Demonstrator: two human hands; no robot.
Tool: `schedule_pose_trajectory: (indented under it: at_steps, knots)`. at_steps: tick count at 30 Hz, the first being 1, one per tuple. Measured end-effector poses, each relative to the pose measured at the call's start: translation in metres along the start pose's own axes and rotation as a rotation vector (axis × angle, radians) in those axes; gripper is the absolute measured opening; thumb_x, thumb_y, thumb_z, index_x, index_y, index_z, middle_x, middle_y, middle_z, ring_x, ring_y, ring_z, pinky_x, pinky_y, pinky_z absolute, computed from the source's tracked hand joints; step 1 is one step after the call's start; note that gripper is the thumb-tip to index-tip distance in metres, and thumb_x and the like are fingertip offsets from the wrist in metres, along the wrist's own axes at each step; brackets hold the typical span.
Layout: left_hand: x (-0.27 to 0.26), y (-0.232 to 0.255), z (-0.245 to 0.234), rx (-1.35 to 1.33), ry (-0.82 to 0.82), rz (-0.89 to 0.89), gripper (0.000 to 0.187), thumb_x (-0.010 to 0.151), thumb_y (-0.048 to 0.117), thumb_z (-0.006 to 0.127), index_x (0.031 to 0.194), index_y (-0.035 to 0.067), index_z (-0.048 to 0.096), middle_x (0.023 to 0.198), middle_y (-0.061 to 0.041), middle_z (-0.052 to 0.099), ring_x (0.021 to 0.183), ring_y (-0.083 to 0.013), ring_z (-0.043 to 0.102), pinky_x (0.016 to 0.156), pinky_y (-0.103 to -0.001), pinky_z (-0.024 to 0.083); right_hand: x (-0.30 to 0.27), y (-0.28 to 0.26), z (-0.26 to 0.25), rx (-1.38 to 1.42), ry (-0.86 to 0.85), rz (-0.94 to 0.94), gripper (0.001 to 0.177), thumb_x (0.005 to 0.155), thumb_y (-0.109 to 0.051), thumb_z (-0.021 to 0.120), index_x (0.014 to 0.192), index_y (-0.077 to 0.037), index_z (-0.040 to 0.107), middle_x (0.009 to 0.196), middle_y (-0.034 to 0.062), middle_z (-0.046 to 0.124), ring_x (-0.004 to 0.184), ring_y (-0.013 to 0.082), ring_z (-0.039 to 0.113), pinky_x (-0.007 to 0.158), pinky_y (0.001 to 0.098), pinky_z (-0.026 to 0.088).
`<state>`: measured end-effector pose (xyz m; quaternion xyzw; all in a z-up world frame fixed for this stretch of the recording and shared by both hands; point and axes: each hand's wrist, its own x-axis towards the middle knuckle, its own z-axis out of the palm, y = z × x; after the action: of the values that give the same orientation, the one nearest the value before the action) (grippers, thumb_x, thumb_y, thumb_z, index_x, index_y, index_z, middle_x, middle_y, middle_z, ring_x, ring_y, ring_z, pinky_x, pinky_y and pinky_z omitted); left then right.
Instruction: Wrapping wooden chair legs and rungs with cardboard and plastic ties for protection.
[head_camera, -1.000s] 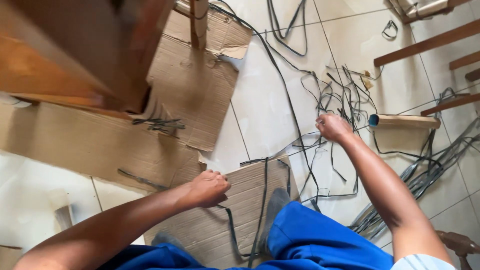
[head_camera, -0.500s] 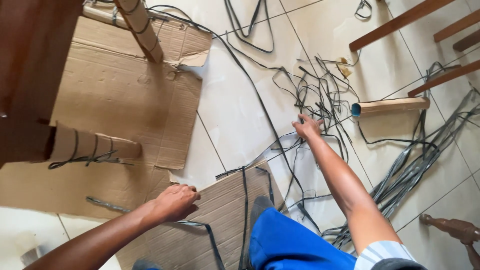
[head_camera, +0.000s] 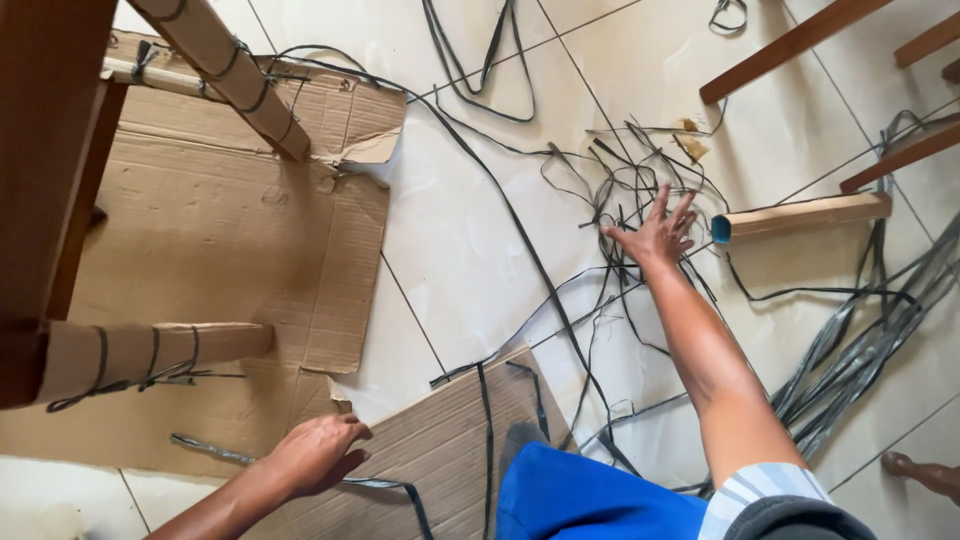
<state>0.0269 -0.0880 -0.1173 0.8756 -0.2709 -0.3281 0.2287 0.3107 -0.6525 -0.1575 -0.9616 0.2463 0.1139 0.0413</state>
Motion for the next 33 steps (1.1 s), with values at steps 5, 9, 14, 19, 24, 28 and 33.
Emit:
schedule_pose_trajectory:
  at_steps: [5,9,14,19,24,28,33]
  knots:
    - [-0.009,-0.005,0.012,-0.045,-0.063,-0.086,0.027,0.088,0.032,0.069,0.111,0.017,0.067,0.108,0.000,0.073,0.096,-0.0270,0.071,0.080,-0.040,0.059,0.039,0.022,0.015,0.097,-0.067,-0.069,0.134,0.070,-0.081,0.068,0.166,-0.022,-0.005,0.167,0.0287,-0.004,0.152,0.0532,0.007,0.113,0.0727,0.026]
    - [-0.019,-0.017,0.026,-0.117,-0.075,-0.109,0.029,0.087,0.035,0.072,0.112,0.020,0.066,0.094,-0.002,0.077,0.086,-0.0278,0.074,0.073,-0.039,0.059,0.077,0.038,0.032,0.013,0.185,-0.212,0.088,0.096,-0.043,0.062,0.164,-0.008,0.019,0.151,0.0256,0.041,0.125,0.0415,0.054,0.092,0.0498,0.052]
    - [-0.024,-0.031,0.042,-0.178,-0.241,-0.281,0.029,0.093,0.040,0.072,0.116,0.024,0.068,0.115,0.006,0.075,0.105,-0.0155,0.074,0.090,-0.032,0.061,0.102,0.021,0.004,-0.082,0.349,-0.326,0.104,0.083,-0.079,0.056,0.162,-0.020,0.027,0.148,0.0200,0.032,0.129,0.0422,0.040,0.095,0.0564,0.040]
    - [-0.037,-0.082,0.097,-0.168,-0.404,-0.344,0.040,0.095,0.049,0.063,0.126,0.025,0.063,0.126,0.005,0.072,0.120,-0.0150,0.069,0.104,-0.035,0.056,0.134,-0.011,-0.011,0.039,0.462,-0.373,0.103,0.097,-0.087,0.035,0.161,-0.007,0.034,0.159,0.0291,0.030,0.143,0.0464,0.037,0.109,0.0632,0.030]
    - [-0.045,-0.089,0.110,-0.208,-0.639,-0.646,0.035,0.099,0.044,0.048,0.132,0.045,0.062,0.147,0.025,0.055,0.145,-0.0042,0.047,0.126,-0.029,0.037,0.164,-0.031,-0.016,0.004,-0.142,-0.300,0.103,0.085,-0.086,0.019,0.165,-0.020,0.015,0.173,0.0009,0.013,0.157,0.0369,0.000,0.119,0.0711,0.002]
    - [-0.057,-0.087,0.108,-0.217,-0.438,-0.507,0.046,0.093,0.062,0.061,0.129,0.034,0.064,0.131,0.011,0.069,0.128,-0.0084,0.065,0.112,-0.030,0.052,0.179,-0.001,-0.003,-0.023,-0.037,-0.368,0.103,0.089,-0.089,0.010,0.162,-0.020,0.029,0.166,0.0138,0.029,0.154,0.0395,0.006,0.115,0.0744,0.001]
    - [-0.054,-0.054,0.058,-0.232,-0.348,-0.485,0.040,0.095,0.057,0.061,0.123,0.029,0.068,0.123,0.012,0.076,0.116,-0.0076,0.074,0.102,-0.029,0.062,0.139,0.047,-0.006,-0.144,-0.013,-0.367,0.104,0.103,-0.080,0.000,0.141,-0.002,0.058,0.125,0.0346,0.054,0.118,0.0528,0.052,0.099,0.0682,0.027]
